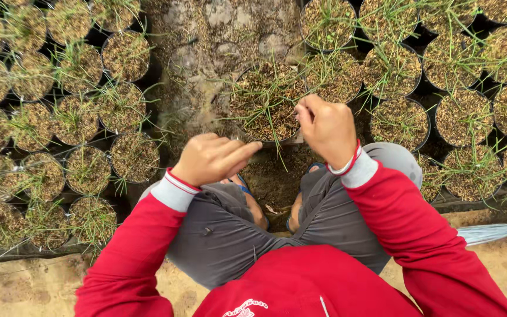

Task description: The person ties thin white strings around the base of small grass-like plants in black pots. They repeatedly pick up a pot, wrap the string around the plant, and secure it before moving to the next pot.

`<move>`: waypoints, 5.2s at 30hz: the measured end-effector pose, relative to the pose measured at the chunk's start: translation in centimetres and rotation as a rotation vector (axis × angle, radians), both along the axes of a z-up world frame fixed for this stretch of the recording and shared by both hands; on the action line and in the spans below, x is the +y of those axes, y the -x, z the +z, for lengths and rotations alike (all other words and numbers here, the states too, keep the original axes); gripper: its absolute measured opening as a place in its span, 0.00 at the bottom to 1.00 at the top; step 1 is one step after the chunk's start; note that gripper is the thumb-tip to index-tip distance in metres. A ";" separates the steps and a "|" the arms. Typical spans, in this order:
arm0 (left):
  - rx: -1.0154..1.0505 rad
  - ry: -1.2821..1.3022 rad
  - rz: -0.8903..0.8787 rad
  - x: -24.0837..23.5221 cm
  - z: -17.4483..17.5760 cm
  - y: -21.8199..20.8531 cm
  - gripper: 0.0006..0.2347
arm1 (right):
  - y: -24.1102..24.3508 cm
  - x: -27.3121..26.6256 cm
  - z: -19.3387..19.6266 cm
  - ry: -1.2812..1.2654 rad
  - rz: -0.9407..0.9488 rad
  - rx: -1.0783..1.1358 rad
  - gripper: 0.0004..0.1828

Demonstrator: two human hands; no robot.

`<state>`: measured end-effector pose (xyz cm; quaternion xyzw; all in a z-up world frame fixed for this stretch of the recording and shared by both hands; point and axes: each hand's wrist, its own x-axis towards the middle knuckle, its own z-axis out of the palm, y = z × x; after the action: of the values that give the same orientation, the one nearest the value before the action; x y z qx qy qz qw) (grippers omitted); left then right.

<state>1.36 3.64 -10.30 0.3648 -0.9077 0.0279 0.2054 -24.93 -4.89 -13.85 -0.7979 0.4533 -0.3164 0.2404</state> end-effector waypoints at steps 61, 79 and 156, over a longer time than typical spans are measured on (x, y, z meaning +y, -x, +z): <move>-0.100 -0.003 0.168 0.2 -6.2 2.6 0.12 | 1.3 -1.1 1.8 -0.150 0.005 -0.069 0.05; 0.254 -0.198 0.392 -6.4 -1.9 2.5 0.03 | 0.2 -1.7 1.0 -0.167 0.037 -0.094 0.12; 0.433 -0.150 0.481 -5.6 -4.9 3.6 0.14 | -3.3 -2.6 -4.8 -0.878 0.093 -0.554 0.15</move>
<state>-2.22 -1.93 -15.22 0.5800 -0.7305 -0.0693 0.3537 -21.66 -7.48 -18.67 -0.5276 0.4265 -0.2849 0.6771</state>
